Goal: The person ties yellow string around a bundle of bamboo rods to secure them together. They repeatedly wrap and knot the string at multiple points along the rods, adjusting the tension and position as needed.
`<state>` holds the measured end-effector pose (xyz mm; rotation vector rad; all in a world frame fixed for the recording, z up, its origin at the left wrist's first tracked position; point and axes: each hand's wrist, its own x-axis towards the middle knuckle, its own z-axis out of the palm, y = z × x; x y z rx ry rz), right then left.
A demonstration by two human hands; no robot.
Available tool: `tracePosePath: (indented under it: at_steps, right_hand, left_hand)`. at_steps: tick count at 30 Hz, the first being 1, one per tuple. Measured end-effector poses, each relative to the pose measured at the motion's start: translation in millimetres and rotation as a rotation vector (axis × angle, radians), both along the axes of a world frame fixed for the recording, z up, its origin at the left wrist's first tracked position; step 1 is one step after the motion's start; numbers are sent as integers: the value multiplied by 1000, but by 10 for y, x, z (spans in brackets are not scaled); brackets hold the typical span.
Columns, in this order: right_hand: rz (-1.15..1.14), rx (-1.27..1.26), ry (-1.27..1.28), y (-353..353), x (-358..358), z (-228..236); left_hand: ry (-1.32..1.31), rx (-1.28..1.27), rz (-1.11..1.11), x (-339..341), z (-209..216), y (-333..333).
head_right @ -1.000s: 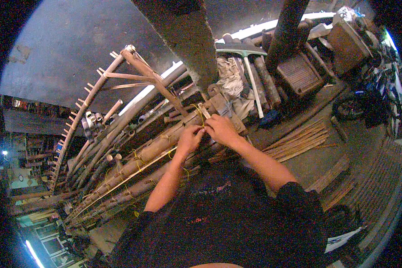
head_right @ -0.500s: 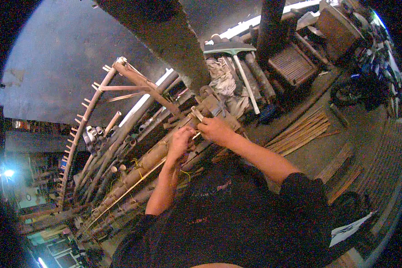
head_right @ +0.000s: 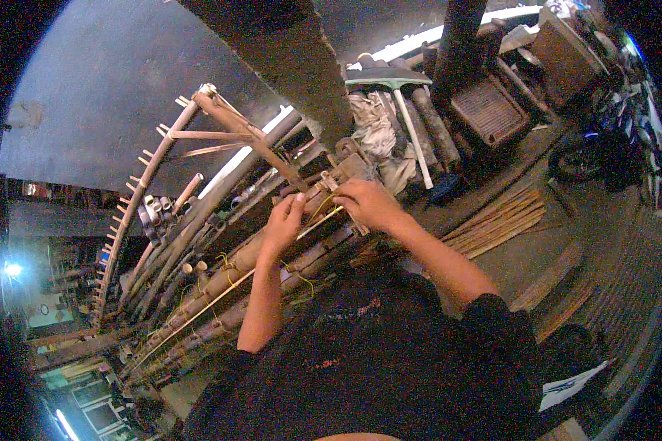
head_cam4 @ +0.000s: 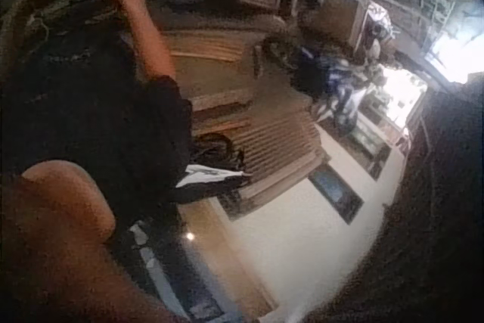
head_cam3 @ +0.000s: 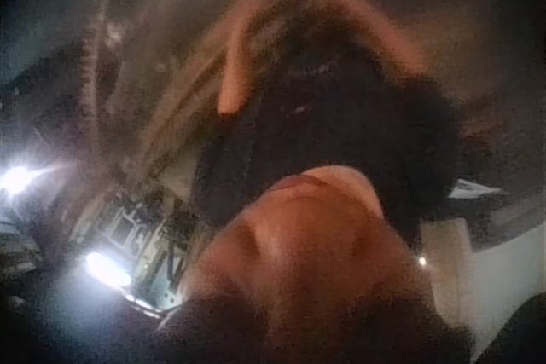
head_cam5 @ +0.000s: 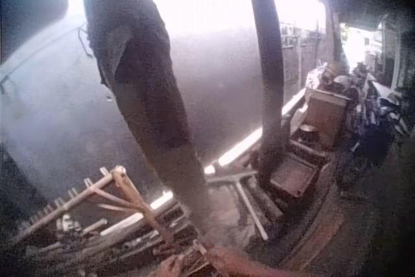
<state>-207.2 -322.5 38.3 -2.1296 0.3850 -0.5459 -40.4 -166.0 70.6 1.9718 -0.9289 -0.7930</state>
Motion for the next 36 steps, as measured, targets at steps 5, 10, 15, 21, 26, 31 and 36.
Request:
tracePosePath:
  at_steps: [5, 10, 15, 21, 26, 31, 36]
  right_hand:
    - [-93, 197, -45, 64, -95, 123]
    - [-127, 402, 22, 173, 14, 214]
    - [-76, 193, -169, 197, 40, 131]
    - [-110, 472, 22, 94, 48, -101]
    - [-91, 729, -5, 166, 107, -59]
    - [-73, 16, 144, 199, 84, -310]
    - [71, -238, 77, 175, 155, -354]
  left_hand:
    - [-352, -87, -66, -123, -353, 114]
    - [-331, -107, -31, -508, -501, 10]
    - [-97, -231, 9, -498, -574, -17]
    - [-77, 20, -240, -245, -376, -25]
    - [171, -41, -194, -140, -535, 80]
    - [-551, -101, -225, -376, -508, 81]
    - [-778, -65, -200, -485, -617, 148]
